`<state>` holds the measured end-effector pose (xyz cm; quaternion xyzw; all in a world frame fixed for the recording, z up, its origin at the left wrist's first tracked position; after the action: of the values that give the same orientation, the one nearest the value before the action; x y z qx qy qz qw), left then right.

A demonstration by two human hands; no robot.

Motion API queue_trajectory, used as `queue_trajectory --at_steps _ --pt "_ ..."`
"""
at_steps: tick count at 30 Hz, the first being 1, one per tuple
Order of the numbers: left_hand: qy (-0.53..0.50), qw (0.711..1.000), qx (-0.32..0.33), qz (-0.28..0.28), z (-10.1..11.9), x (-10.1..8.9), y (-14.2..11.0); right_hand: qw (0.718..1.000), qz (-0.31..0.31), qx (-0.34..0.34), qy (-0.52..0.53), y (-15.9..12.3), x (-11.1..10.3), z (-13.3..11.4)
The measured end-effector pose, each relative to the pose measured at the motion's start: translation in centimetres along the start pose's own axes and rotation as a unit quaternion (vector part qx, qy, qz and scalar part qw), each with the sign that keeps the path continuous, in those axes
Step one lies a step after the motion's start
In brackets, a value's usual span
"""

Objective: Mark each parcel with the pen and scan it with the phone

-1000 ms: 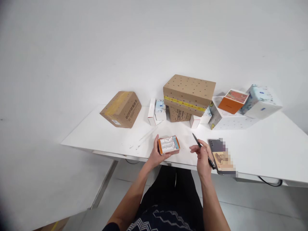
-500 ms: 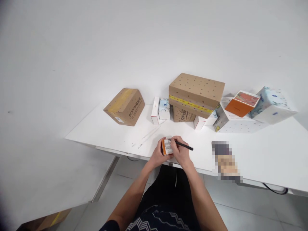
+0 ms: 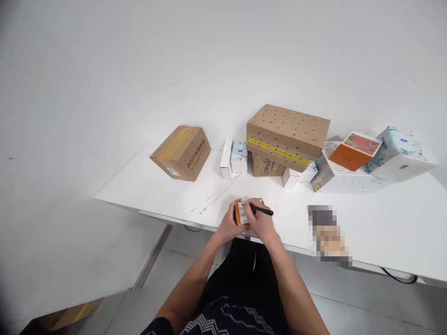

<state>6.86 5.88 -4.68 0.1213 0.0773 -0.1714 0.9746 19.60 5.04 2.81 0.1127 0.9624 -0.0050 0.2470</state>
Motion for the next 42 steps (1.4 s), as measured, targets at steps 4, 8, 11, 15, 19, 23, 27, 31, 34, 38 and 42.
queue_trajectory --at_steps 4,8,11,15,19,23,27,31,34,38,42 --pt "0.003 1.000 -0.010 0.001 -0.2 0.0 0.0 1.000 -0.007 -0.016 -0.014 0.0 0.2 -0.1" --pt "0.007 1.000 -0.006 -0.006 -0.1 0.0 0.0 1.000 -0.009 -0.013 -0.013 0.1 0.2 0.0" --pt "0.013 1.000 0.000 -0.006 0.1 0.0 0.0 1.000 -0.013 -0.015 -0.014 0.1 0.2 -0.1" --pt "0.018 1.000 -0.001 -0.005 0.2 0.0 0.0 1.000 -0.012 0.002 0.013 0.0 0.2 0.1" --pt "0.015 1.000 0.001 -0.005 0.1 0.0 -0.1 0.987 0.095 0.044 0.122 -0.6 -1.7 1.7" --pt "-0.006 0.999 0.037 -0.003 0.0 0.0 -0.1 0.967 0.235 0.030 0.095 -1.4 -5.6 4.6" --pt "-0.047 0.998 0.050 0.003 -0.2 0.2 -0.1 0.959 0.178 -0.050 -0.214 -0.7 -6.1 6.8" --pt "-0.090 0.995 0.049 0.010 -0.2 0.4 0.0 0.900 0.097 -0.027 -0.425 -0.3 -4.2 9.6" --pt "-0.068 0.996 0.055 0.025 -0.2 0.0 0.1 0.882 0.097 -0.015 -0.460 -0.4 -3.6 9.7" --pt "-0.053 0.996 0.063 0.016 -0.2 0.0 0.2 0.892 0.141 0.006 -0.430 -1.3 -6.0 10.0" --pt "-0.065 0.996 0.059 0.010 -0.3 0.1 0.2 0.853 0.264 0.202 -0.402 -3.9 -13.2 13.1"
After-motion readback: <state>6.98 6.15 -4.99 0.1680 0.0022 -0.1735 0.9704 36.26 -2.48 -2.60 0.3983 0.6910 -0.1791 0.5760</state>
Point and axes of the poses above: each hand's wrist, its own y-axis towards the middle knuckle, its own x-axis out of the palm, z = x × y, the point moved 8 cm from there along y, towards the middle knuckle, and after that the axes turned 14 degrees about x, right-handed, at the moved point
